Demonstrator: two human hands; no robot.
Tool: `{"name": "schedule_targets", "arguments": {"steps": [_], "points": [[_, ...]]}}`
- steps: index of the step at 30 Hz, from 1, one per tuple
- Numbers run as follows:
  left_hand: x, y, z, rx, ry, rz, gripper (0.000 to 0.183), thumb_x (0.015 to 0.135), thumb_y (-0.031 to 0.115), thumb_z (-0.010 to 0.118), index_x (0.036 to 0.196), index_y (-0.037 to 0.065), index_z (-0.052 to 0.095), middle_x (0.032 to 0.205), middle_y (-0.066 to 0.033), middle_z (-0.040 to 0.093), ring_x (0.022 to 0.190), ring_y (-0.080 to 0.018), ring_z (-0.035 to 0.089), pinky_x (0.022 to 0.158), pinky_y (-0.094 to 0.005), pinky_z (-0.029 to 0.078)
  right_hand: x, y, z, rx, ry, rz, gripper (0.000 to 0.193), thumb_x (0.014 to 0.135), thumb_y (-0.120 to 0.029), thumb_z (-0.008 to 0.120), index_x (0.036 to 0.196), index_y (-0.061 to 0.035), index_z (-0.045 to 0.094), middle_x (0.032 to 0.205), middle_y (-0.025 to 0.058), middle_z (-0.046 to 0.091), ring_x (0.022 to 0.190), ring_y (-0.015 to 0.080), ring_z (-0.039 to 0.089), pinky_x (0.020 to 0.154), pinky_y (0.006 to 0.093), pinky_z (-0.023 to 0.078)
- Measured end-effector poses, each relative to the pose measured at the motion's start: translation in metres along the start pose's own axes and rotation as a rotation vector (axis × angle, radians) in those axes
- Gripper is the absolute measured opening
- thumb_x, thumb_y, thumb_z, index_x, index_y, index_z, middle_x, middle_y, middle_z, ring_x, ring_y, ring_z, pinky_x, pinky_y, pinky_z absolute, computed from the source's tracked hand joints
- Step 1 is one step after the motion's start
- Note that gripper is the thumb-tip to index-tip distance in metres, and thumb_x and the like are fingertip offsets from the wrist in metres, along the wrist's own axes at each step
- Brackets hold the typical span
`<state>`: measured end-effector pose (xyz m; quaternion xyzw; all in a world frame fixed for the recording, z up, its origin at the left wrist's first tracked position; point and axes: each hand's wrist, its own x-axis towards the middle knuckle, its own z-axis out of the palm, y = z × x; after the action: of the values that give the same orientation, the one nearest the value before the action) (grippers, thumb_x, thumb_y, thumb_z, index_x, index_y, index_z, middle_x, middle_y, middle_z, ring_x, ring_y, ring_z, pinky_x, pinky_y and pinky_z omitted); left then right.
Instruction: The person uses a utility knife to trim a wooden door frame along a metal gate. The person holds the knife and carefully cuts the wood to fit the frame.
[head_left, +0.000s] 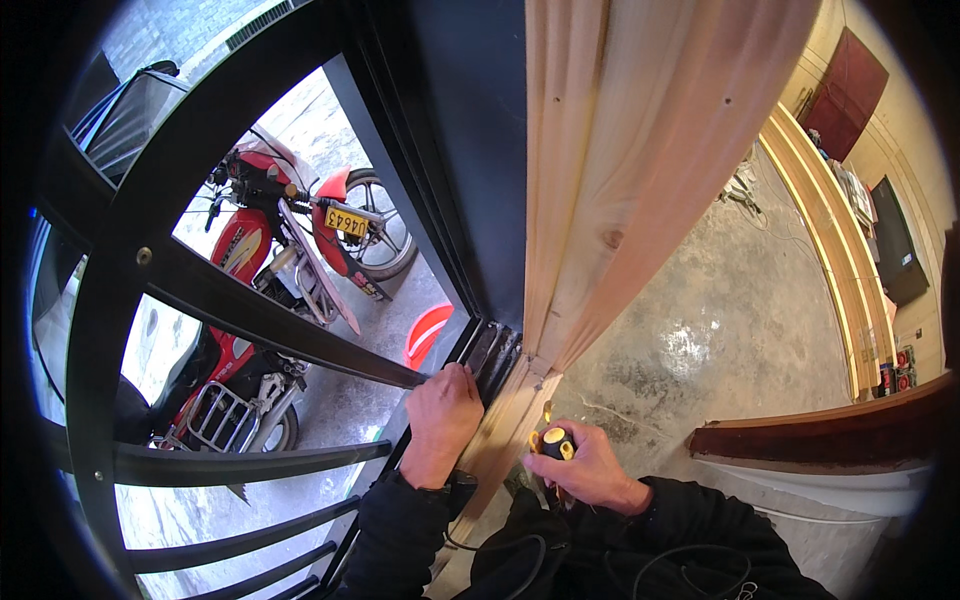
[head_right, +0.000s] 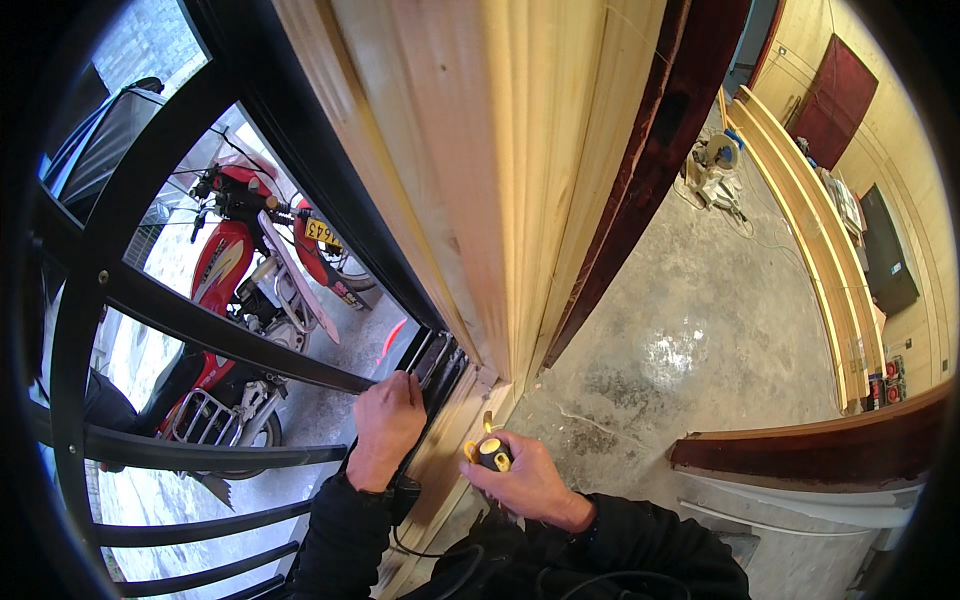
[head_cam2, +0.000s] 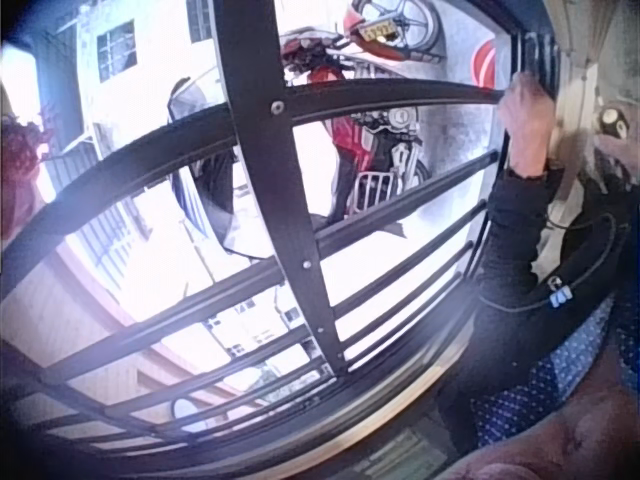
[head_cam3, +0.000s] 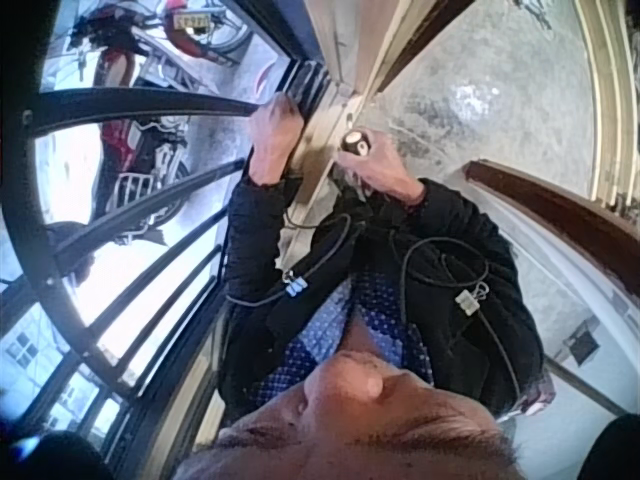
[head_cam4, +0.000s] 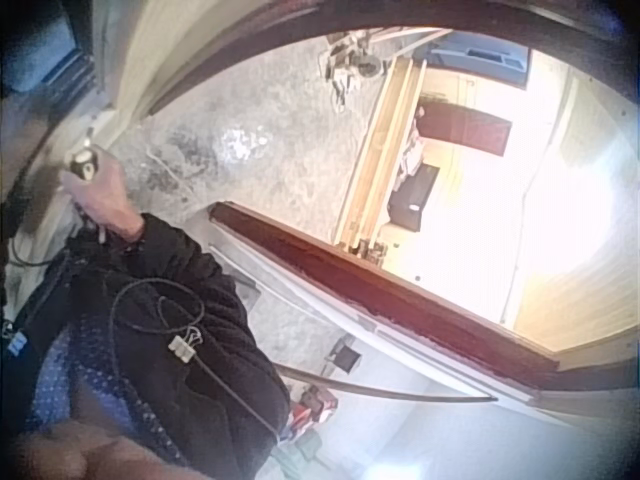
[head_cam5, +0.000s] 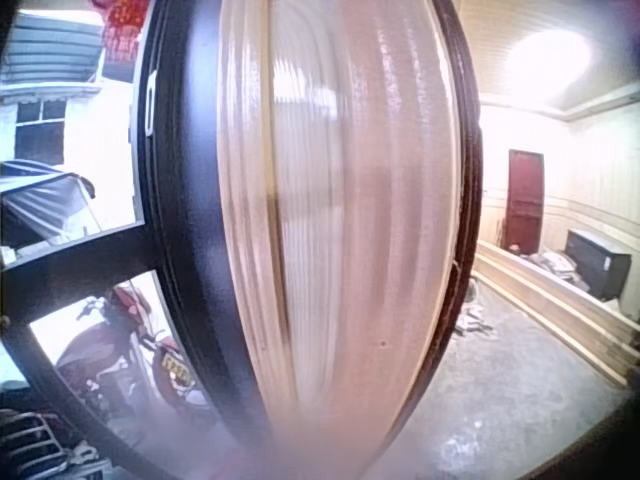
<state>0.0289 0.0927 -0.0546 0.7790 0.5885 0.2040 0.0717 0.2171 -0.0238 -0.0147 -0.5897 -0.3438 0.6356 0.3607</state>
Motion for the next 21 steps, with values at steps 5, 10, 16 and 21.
{"name": "schedule_targets", "arguments": {"steps": [5, 10, 16, 21], "points": [[-0.0016, -0.0044, 0.0021, -0.024, 0.016, 0.029, 0.027, 0.098, 0.02, 0.062, 0.075, 0.006, 0.058, 0.069, -0.019, 0.065, 0.063, -0.0435, 0.065, 0.057, -0.0554, 0.051, 0.0012, 0.0011, 0.0002, -0.029, 0.006, -0.02, 0.029, 0.089, -0.024, 0.082, 0.1, -0.0002, 0.07, 0.07, -0.0009, 0.065, 0.057, 0.0043, 0.059, 0.051, 0.0243, 0.048], [-0.0021, -0.0055, 0.0023, -0.041, 0.002, 0.016, 0.028, 0.099, 0.022, 0.061, 0.076, 0.007, 0.058, 0.068, -0.0176, 0.065, 0.063, -0.042, 0.066, 0.056, -0.055, 0.051, 0.0023, 0.0022, -0.0013, -0.028, 0.03, -0.037, 0.03, 0.089, -0.025, 0.082, 0.1, -0.0002, 0.07, 0.07, -0.0005, 0.065, 0.059, 0.0048, 0.059, 0.053, 0.025, 0.049], [0.0004, -0.0034, -0.0016, -0.099, 0.028, -0.007, 0.027, 0.097, 0.018, 0.065, 0.074, 0.006, 0.057, 0.067, -0.0212, 0.062, 0.064, -0.0454, 0.064, 0.058, -0.0561, 0.05, 0.0044, 0.0002, -0.0002, -0.057, 0.018, -0.029, 0.032, 0.088, -0.026, 0.083, 0.101, 0.0006, 0.071, 0.072, 0.0003, 0.066, 0.064, 0.005, 0.06, 0.057, 0.0254, 0.05], [-0.0028, -0.0022, -0.0018, -0.114, 0.013, -0.03, 0.028, 0.099, 0.02, 0.063, 0.075, 0.006, 0.059, 0.068, -0.0225, 0.062, 0.066, -0.0458, 0.064, 0.059, -0.056, 0.05, 0.0057, -0.001, 0.0025, -0.087, 0.016, -0.046, 0.024, 0.089, -0.016, 0.084, 0.099, -0.0016, 0.067, 0.074, 0.0001, 0.066, 0.061, 0.0063, 0.062, 0.052, 0.0238, 0.049]]}}
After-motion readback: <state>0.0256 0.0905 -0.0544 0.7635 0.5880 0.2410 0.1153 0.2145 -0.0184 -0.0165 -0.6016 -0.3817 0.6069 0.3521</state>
